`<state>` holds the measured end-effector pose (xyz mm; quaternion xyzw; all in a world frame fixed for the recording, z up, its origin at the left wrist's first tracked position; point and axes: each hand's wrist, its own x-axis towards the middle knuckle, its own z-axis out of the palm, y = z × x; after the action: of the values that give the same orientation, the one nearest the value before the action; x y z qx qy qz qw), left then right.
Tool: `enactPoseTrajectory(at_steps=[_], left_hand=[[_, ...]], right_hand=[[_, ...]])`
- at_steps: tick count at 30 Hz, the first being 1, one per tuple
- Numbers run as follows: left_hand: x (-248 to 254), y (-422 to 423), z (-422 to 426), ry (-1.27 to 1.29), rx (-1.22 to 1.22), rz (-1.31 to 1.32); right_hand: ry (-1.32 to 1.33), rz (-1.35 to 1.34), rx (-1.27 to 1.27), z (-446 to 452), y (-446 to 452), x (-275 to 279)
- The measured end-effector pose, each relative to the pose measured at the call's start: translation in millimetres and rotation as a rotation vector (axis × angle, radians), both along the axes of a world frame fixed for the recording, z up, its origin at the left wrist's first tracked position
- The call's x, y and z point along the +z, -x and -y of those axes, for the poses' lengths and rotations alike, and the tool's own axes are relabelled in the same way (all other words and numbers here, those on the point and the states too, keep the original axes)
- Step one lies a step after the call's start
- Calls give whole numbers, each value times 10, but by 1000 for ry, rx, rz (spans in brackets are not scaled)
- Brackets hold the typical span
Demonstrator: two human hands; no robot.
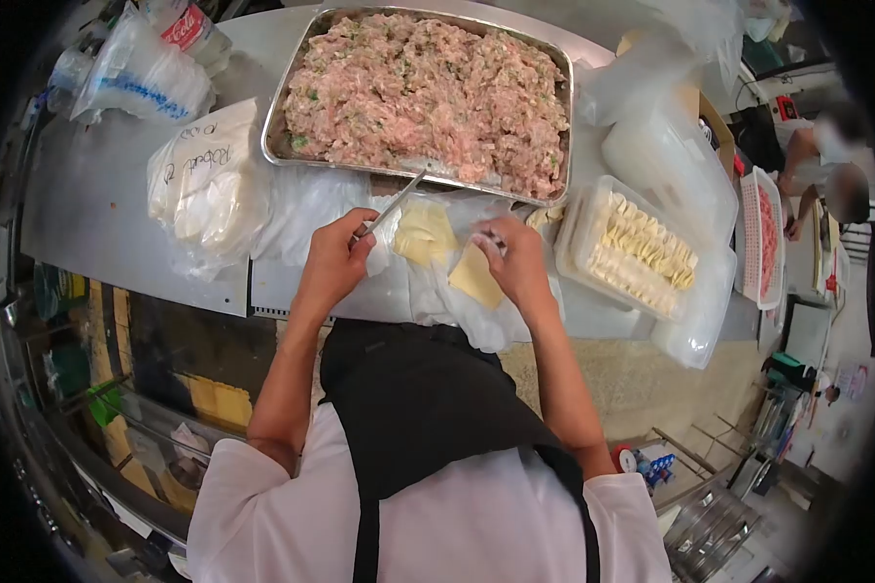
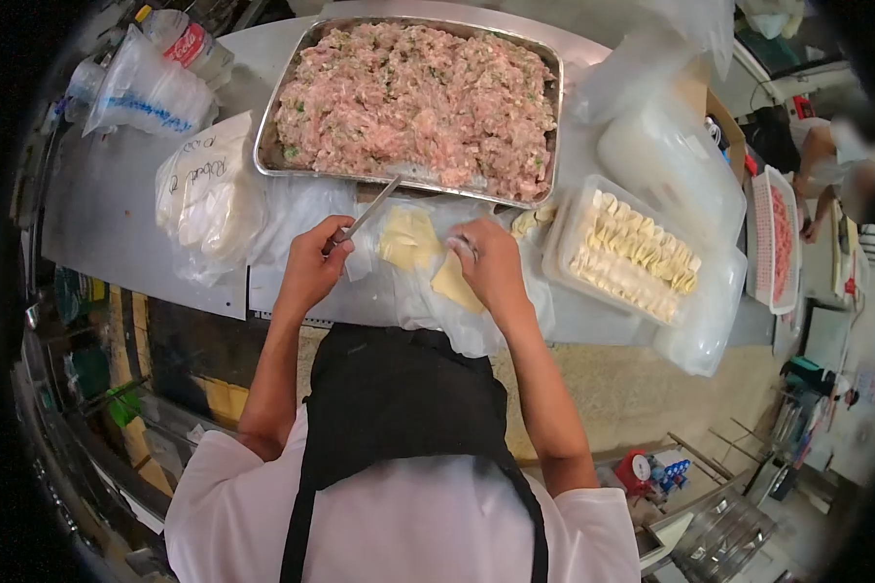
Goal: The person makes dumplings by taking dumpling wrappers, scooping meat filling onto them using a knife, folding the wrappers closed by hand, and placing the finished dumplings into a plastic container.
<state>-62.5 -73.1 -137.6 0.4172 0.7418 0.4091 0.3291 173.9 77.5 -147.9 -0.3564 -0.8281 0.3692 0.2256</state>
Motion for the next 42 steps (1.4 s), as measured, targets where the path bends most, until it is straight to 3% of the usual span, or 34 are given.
enactPoseTrajectory(at_steps=[1, 5, 12, 17, 21, 24, 26, 29, 33, 35, 38, 42], left_hand=[[11, 5, 25, 2, 22, 17], [-92, -31, 39, 1, 16, 26], [-28, -171, -66, -25, -102, -11], [11, -181, -110, -36, -118, 14], [-86, -246, -121, 4, -173, 30], [-131, -326, -150, 45, -215, 36], [-121, -372, -173, 66, -249, 16], [-97, -410, -210, 103, -252, 18], [-119, -400, -224, 115, -266, -9], [-192, -417, -222, 107, -270, -10], [-345, -523, -231, 55, -250, 111], [-15, -526, -268, 83, -206, -9]], right_hand=[[-22, 166, 31, 55, -67, -33], [-74, 416, 82, 399, -181, -98], [-17, 365, 30, 323, -276, -297], [376, 189, -125, 291, -366, -332], [426, 160, -160, 293, -371, -334], [278, 148, -65, 326, -353, -273], [-243, 252, -57, 407, -270, -74], [-53, 447, -46, 412, -241, -195], [-2, 415, -47, 314, -265, -132], [-19, 414, 108, 264, -311, -11], [-33, 348, 124, 201, -387, -281], [6, 455, 99, 176, -327, -241]])
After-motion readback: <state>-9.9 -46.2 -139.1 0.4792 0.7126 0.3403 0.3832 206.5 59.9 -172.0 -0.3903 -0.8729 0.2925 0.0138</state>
